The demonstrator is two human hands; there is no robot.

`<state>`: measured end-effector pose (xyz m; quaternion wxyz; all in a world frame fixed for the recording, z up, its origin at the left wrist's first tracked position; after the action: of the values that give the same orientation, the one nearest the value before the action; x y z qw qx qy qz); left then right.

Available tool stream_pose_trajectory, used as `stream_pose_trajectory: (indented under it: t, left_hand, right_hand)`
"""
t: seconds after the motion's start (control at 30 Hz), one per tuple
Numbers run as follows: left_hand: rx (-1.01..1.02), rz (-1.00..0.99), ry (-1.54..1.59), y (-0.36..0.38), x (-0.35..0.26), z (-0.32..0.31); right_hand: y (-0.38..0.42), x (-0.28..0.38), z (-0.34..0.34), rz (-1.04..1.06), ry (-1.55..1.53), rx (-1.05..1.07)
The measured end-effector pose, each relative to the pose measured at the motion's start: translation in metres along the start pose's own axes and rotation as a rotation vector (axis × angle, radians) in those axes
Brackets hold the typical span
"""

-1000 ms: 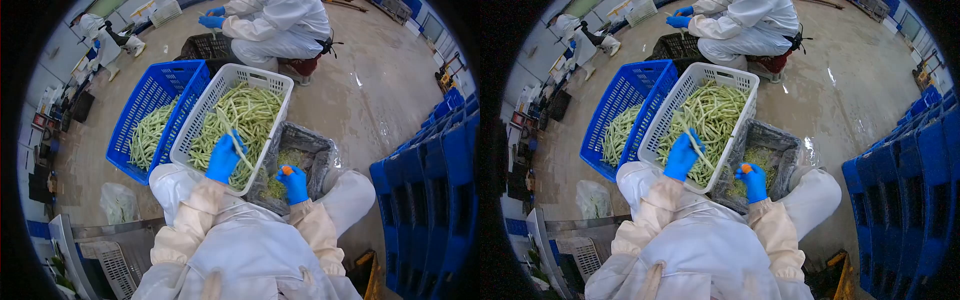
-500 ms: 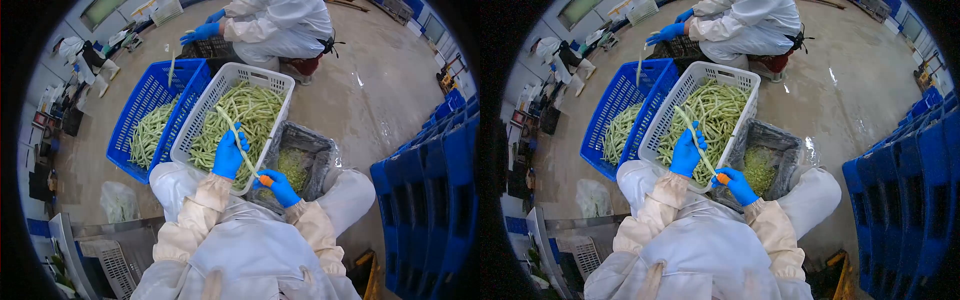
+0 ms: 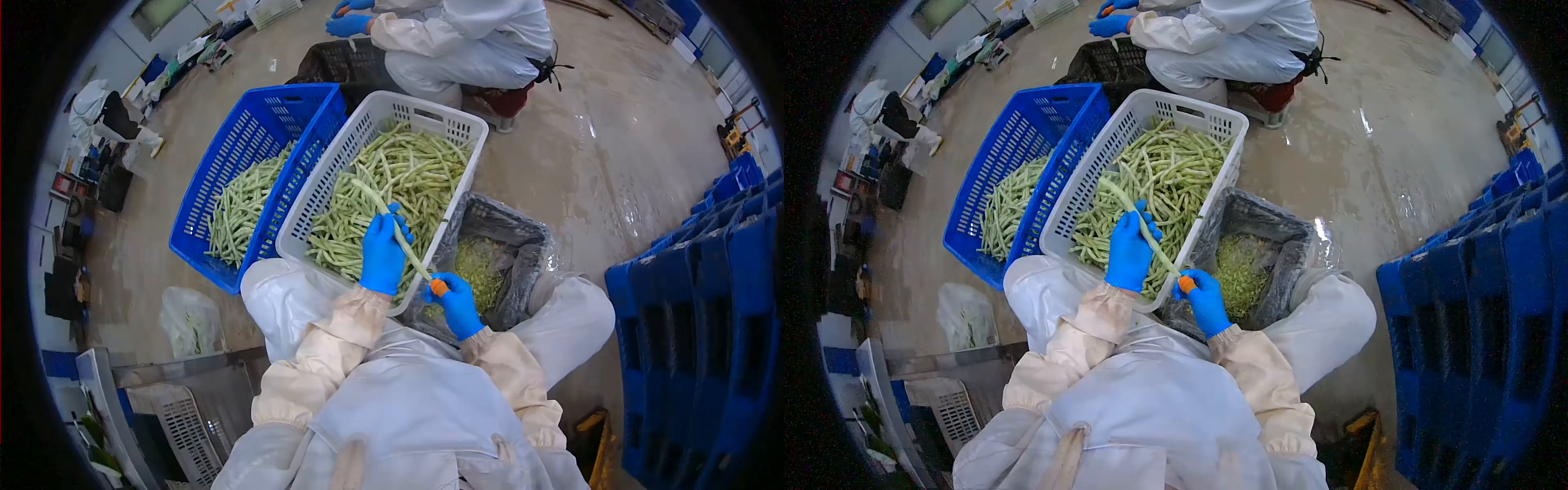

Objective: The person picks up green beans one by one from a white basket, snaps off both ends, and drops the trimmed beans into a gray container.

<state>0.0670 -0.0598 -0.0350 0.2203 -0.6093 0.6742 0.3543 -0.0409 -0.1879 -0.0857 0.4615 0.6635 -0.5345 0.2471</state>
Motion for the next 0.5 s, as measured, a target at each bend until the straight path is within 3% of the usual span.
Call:
stream_pose_trajectory:
  t: [0.07, 0.13, 0.17, 0.23, 0.27, 0.33, 0.37, 0.43, 0.5]
  left_hand:
    - [-0.011, -0.010, -0.116, 0.001, 0.008, -0.006]
    - [0.017, 0.005, -0.329, 0.004, 0.015, -0.008]
    - [0.054, 0.034, -0.423, 0.006, 0.019, -0.011]
    - [0.131, -0.049, -0.736, 0.009, 0.037, -0.013]
    - [0.107, -0.067, -0.732, 0.013, 0.035, -0.009]
    - [0.499, -0.275, -1.153, 0.020, 0.032, -0.013]
    - [0.475, -0.282, -1.154, 0.015, 0.022, -0.004]
    - [0.444, -0.530, -1.566, 0.010, -0.012, 0.018]
    - [0.151, -0.358, -0.826, -0.012, -0.078, 0.054]
  right_hand:
    - [-0.006, -0.017, 0.003, 0.089, 0.149, -0.028]
    - [-0.008, -0.032, 0.000, 0.256, 0.635, -0.056]
    - [-0.007, -0.037, -0.004, 0.254, 0.637, -0.014]
    - [0.001, -0.028, -0.017, 0.383, 0.950, 0.089]
    - [0.002, -0.025, -0.019, 0.336, 0.882, 0.114]
    - [-0.011, -0.029, -0.010, 0.391, 0.551, -0.042]
    - [-0.018, -0.015, 0.006, 0.392, 0.485, -0.103]
    - [-0.017, 0.040, 0.015, 0.390, 0.286, -0.321]
    - [-0.016, 0.056, 0.035, 0.413, 0.223, -0.424]
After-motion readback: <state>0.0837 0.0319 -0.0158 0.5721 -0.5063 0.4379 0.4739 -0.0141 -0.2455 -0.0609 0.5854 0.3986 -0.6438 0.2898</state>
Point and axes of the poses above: each hand's wrist, its own y-axis away from the middle knuckle, its own z-axis out of the back of the hand, x = y × z, the point moved 3 cm from there along -y, towards the middle knuckle, and after that the axes turned 2 degrees about -x, right-handed, at the moved point
